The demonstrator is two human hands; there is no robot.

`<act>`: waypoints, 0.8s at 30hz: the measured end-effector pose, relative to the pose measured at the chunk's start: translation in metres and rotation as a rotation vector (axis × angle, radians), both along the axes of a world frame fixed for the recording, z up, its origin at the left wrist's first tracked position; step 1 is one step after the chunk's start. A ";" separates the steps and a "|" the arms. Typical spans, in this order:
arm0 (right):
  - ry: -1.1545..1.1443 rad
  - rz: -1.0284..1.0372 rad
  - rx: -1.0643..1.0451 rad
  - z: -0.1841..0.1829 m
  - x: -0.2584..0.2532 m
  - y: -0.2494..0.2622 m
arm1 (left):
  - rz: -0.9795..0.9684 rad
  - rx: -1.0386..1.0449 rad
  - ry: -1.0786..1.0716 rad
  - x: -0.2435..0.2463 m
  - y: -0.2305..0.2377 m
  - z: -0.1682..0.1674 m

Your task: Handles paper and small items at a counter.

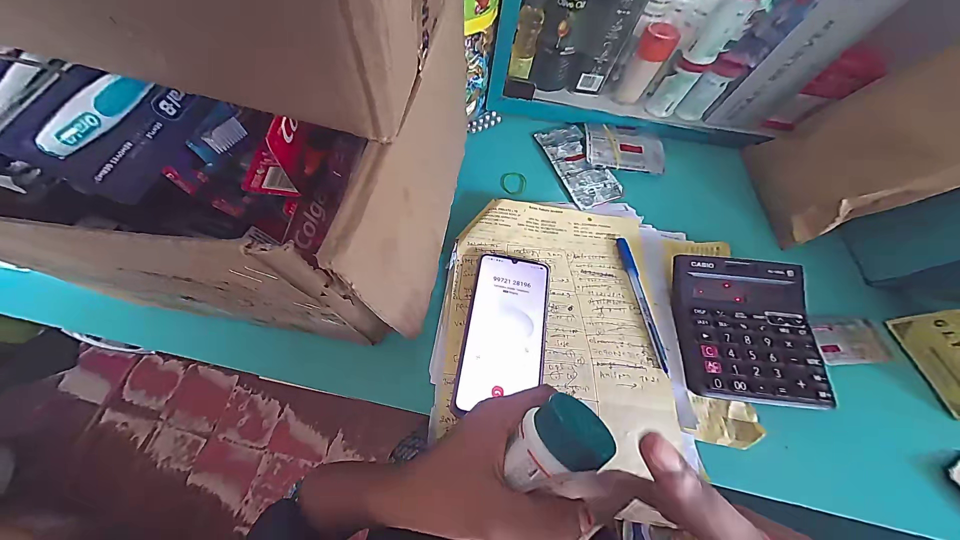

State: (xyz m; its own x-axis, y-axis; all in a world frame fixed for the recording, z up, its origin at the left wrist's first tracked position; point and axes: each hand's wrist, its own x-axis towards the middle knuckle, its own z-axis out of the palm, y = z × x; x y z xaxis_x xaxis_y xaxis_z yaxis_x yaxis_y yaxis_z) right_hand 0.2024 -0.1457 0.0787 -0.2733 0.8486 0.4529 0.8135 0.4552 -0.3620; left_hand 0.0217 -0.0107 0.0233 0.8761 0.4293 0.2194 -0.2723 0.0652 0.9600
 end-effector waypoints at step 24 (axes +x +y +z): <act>-0.075 0.126 -0.177 -0.007 0.029 0.033 | -0.101 0.134 0.052 -0.023 0.008 0.003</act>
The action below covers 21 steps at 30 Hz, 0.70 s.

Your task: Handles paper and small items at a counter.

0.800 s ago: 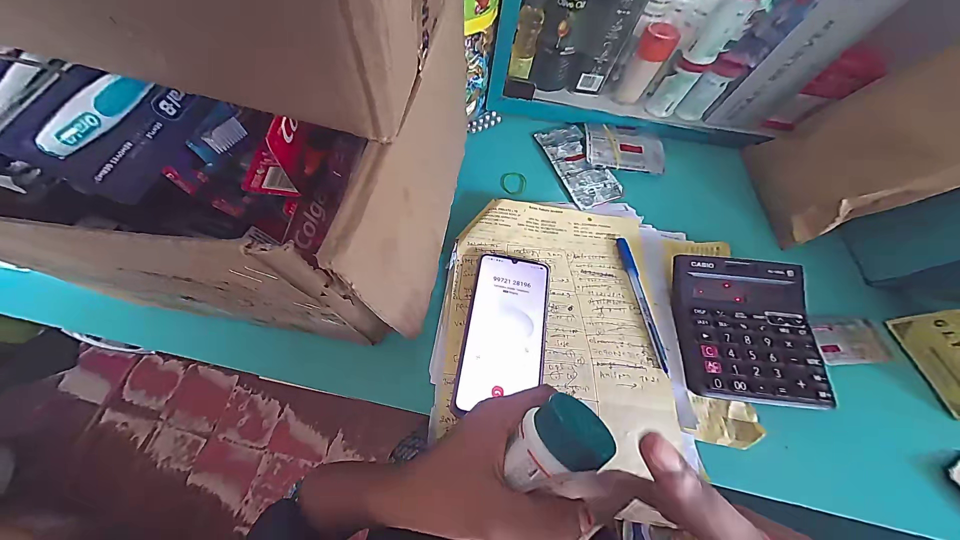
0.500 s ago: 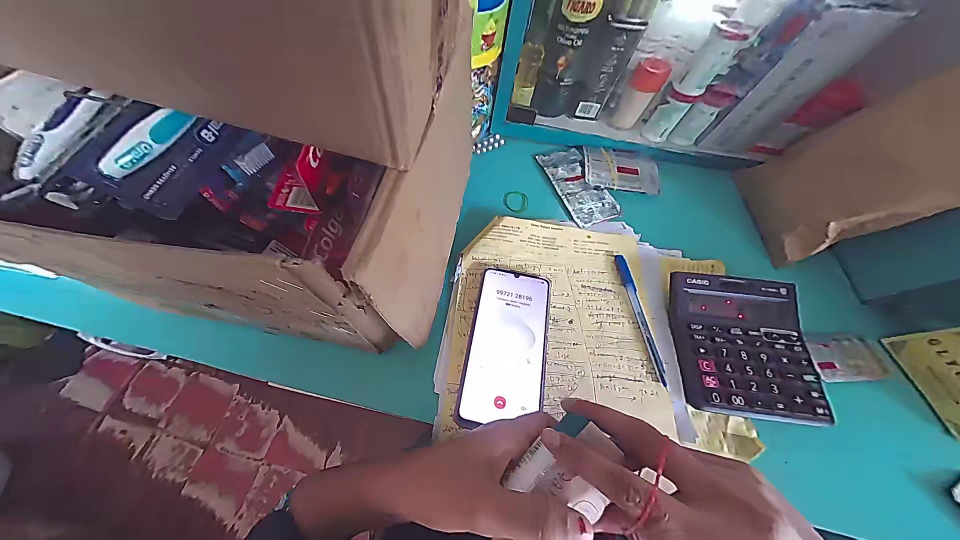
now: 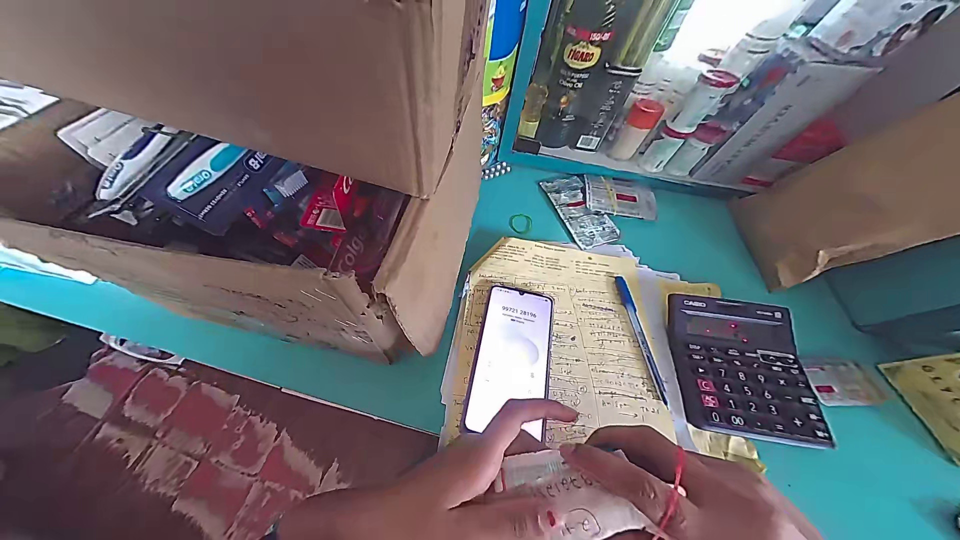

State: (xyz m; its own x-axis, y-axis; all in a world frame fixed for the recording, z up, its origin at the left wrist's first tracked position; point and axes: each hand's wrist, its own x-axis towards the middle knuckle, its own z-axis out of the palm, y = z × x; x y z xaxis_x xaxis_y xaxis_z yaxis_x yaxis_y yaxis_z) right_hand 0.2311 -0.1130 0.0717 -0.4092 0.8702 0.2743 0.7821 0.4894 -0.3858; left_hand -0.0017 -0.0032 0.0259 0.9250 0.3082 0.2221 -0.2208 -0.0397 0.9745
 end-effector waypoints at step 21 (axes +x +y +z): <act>-0.599 0.101 -0.492 0.073 -0.032 0.037 | 0.248 0.694 0.011 0.013 -0.019 -0.001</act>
State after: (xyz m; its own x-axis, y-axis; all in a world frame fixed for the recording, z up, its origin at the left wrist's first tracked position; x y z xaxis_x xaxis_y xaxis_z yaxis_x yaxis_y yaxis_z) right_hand 0.1996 -0.0764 0.1451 -0.4495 0.7850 -0.4262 0.8863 0.4514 -0.1035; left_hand 0.0118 -0.0220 0.0252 0.8497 0.3004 0.4333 -0.1159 -0.6953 0.7093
